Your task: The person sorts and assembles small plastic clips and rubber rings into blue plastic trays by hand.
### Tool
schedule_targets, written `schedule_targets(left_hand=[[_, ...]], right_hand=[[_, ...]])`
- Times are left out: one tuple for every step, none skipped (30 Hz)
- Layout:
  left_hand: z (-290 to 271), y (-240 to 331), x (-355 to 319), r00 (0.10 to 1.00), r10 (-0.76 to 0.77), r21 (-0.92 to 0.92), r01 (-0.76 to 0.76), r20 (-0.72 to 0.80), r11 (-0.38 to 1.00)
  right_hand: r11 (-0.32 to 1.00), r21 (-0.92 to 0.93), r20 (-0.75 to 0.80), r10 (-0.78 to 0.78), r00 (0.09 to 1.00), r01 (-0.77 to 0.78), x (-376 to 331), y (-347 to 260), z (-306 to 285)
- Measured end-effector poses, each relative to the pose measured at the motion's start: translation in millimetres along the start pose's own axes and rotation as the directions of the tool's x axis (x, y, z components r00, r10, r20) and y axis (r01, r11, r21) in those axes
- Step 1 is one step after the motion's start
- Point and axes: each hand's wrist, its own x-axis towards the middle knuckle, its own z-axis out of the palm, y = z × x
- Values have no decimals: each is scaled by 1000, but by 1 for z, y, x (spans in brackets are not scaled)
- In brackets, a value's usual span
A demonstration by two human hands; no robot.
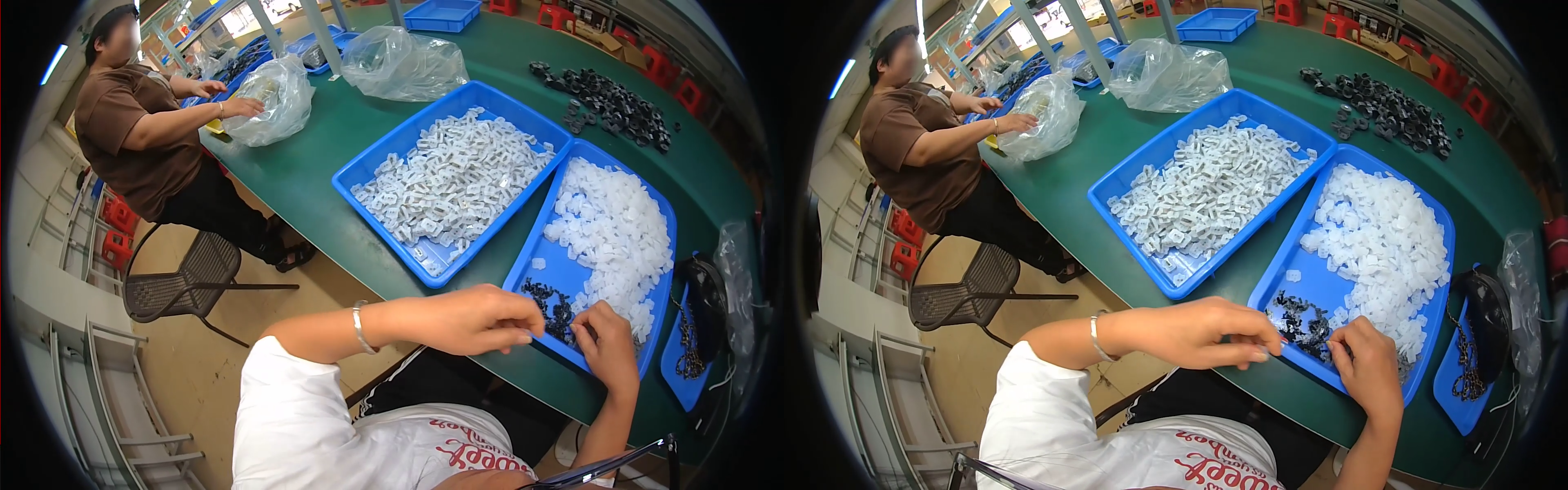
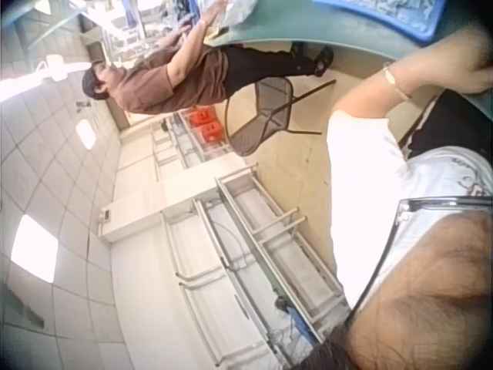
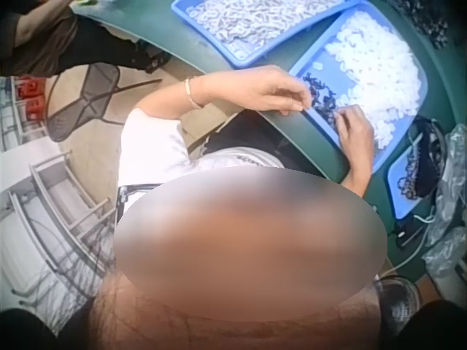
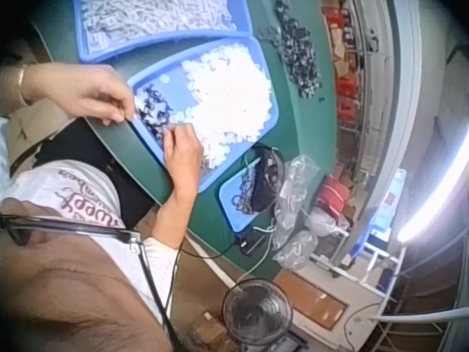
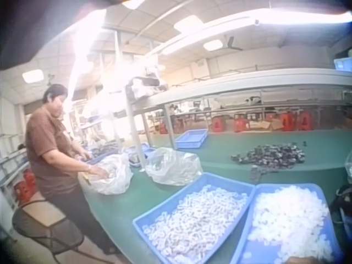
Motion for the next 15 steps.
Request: schedule_targets(left_hand=[[4,0,7,1000,4,-16,-4,7,1000],[8,3,15,1000,-22,-21,22,9,1000],[11,3,23,1000,-20,-22,20,9,1000],[15,2,33,996,81,33,-80,-27,996],[18,1,43,982,183,93,-177,-57,980],[24,-2,56,981,184,93,-179,-56,980],[30,-5,70,951,284,138,-267,-125,954],[36,-9,85,905,381,189,-348,-190,918],[41,-11,100,904,383,187,-349,-192,918],[43,-13,114,857,444,270,-377,-260,886],[45,-15,128,801,506,351,-396,-320,849],[45,-18,139,800,508,347,-399,-321,849],[43,-23,148,795,497,368,-372,-348,852],[41,-28,154,789,488,385,-347,-373,855],[39,-34,156,788,489,380,-351,-373,856]], right_hand=[[1000,-5,4,4,1000,-4,0,0,0],[1000,-6,4,7,1000,-7,0,0,-1],[999,38,-8,23,1000,-22,1,-1,-1],[996,83,-20,39,999,-37,1,-2,-1],[996,80,-20,40,999,-39,0,2,1],[993,120,-44,15,999,-9,0,7,4],[987,159,-68,-10,998,21,-1,10,5],[987,157,-67,-9,998,19,0,8,4],[998,53,-4,-13,1000,13,0,6,3],[999,-52,59,-10,998,13,1,3,2],[998,-55,61,-7,998,11,3,1,0],[998,-61,83,-18,996,23,5,-4,-1],[997,-67,106,-28,994,35,6,-8,-2],[995,-90,58,-36,998,41,7,-13,-2],[995,-94,58,-31,998,36,7,-16,-4]])
